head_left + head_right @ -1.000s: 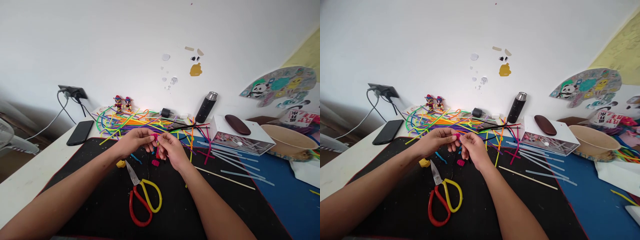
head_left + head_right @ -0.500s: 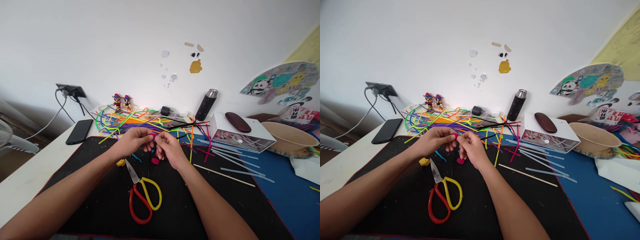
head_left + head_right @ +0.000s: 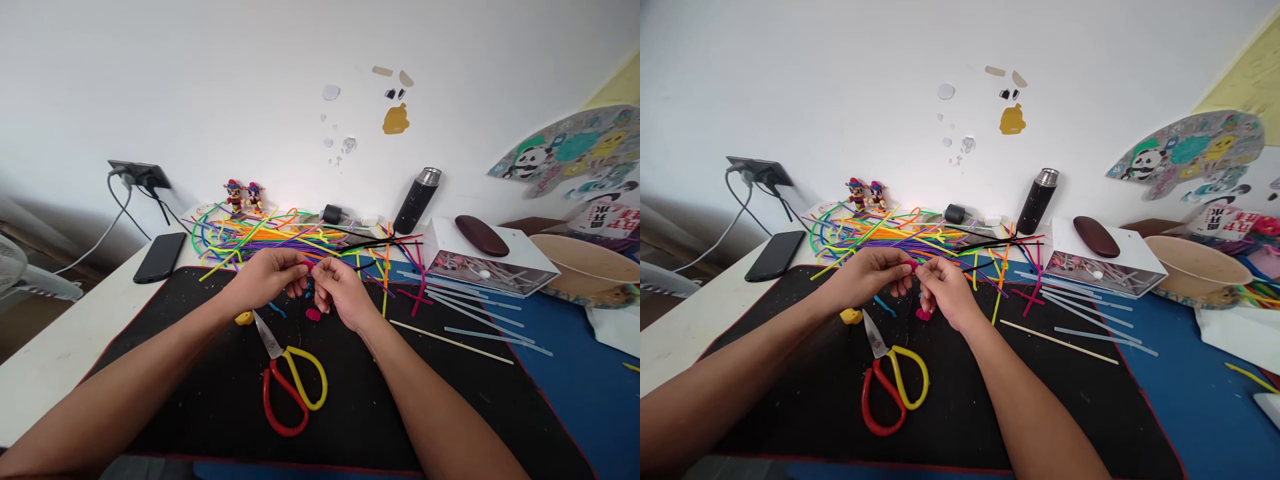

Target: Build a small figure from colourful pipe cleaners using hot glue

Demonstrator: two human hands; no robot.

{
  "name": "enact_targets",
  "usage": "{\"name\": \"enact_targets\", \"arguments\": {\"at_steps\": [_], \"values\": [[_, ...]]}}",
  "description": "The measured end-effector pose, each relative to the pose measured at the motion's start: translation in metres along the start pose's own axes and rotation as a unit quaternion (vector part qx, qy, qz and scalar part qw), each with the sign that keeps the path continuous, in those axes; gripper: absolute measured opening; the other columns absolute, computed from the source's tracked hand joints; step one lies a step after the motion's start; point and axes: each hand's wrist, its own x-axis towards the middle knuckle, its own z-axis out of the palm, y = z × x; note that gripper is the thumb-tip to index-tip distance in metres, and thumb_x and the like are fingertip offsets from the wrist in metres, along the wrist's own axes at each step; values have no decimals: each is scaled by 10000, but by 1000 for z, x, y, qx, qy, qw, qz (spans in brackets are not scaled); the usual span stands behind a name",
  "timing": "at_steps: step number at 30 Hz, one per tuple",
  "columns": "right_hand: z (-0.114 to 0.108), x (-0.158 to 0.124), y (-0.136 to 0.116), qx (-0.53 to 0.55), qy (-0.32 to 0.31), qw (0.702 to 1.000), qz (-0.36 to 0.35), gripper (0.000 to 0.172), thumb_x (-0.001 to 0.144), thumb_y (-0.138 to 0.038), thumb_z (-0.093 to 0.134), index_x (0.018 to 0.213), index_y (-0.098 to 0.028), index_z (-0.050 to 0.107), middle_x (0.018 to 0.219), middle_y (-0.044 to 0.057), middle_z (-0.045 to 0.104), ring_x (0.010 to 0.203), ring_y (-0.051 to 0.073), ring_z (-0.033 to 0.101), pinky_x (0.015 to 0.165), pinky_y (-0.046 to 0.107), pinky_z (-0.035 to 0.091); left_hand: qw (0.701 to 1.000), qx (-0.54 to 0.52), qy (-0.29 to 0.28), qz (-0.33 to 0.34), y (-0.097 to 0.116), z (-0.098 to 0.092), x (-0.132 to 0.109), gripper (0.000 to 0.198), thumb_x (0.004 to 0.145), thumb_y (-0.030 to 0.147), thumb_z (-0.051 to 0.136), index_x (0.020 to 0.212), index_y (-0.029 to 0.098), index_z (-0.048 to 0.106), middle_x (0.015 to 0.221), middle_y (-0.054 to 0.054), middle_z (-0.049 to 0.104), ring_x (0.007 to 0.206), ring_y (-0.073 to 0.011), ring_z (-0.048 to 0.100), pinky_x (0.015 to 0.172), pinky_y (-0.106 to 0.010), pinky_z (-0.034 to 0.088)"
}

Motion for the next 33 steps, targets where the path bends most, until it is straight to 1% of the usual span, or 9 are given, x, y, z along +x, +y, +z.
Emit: {"name": "enact_targets", "arguments": {"at_steps": [6, 11, 14, 18, 22, 25, 27, 33], "values": [[0, 0, 1, 12, -3, 1000, 2, 480, 808, -600, 846, 856, -218, 559, 534, -113, 544, 361, 92, 527, 355, 181, 333, 1000, 3, 1, 5, 1, -2, 0, 276, 930, 428, 692, 873, 158, 702, 753, -28, 744, 608, -136, 676, 606, -260, 578], [-1, -1, -1, 12, -2, 1000, 1, 439, 846, -564, 829, 856, -214, 565, 542, -108, 549, 370, 87, 519, 360, 181, 338, 999, -47, -19, -9, 0, -3, 4, 346, 894, 496, 755, 856, 155, 706, 737, -28, 743, 597, -133, 670, 588, -255, 566], [-2, -1, -5, 9, 12, 1000, -5, 429, 848, -553, 829, 850, -212, 570, 544, -103, 552, 374, 88, 523, 356, 180, 336, 996, -89, -10, -25, 0, -1, 6, 415, 849, 561, 796, 838, 155, 710, 729, -31, 747, 604, -140, 679, 584, -256, 565], [-3, -1, -9, -2, 35, 999, -26, 430, 840, -565, 824, 859, -214, 577, 538, -102, 548, 363, 86, 509, 348, 179, 343, 994, -102, 7, -35, 1, -1, 7, 448, 789, 585, 853, 784, 160, 713, 688, -23, 739, 585, -137, 668, 574, -249, 556], [-5, 0, -10, -7, 51, 998, -44, 418, 834, -557, 827, 934, -215, 609, 535, -105, 553, 357, 88, 507, 349, 180, 356, 994, -105, 12, -43, 3, -2, 6, 456, 763, 593, 874, 757, 167, 713, 649, -13, 726, 560, -132, 651, 557, -242, 544], [-5, 0, -11, -18, 55, 997, -53, 425, 842, -543, 822, 1044, -212, 647, 538, -106, 561, 361, 91, 516, 354, 179, 366, 993, -108, 5, -51, 2, -1, 6, 480, 759, 624, 867, 775, 168, 716, 649, -10, 726, 542, -125, 638, 554, -242, 542], [-4, -1, -12, -32, 52, 996, -59, 430, 853, -538, 813, 1084, -211, 657, 535, -106, 564, 364, 94, 522, 357, 180, 374, 993, -108, -2, -51, 0, 0, 6, 497, 760, 640, 860, 792, 166, 716, 660, -11, 729, 544, -124, 638, 557, -244, 544], [1, -3, -15, -73, 48, 995, -47, 435, 816, -577, 811, 969, -211, 632, 494, -99, 560, 346, 101, 509, 335, 180, 332, 995, -92, -18, -44, -4, 2, 7, 470, 786, 612, 848, 811, 164, 706, 681, -7, 727, 572, -131, 652, 582, -250, 552]]}}
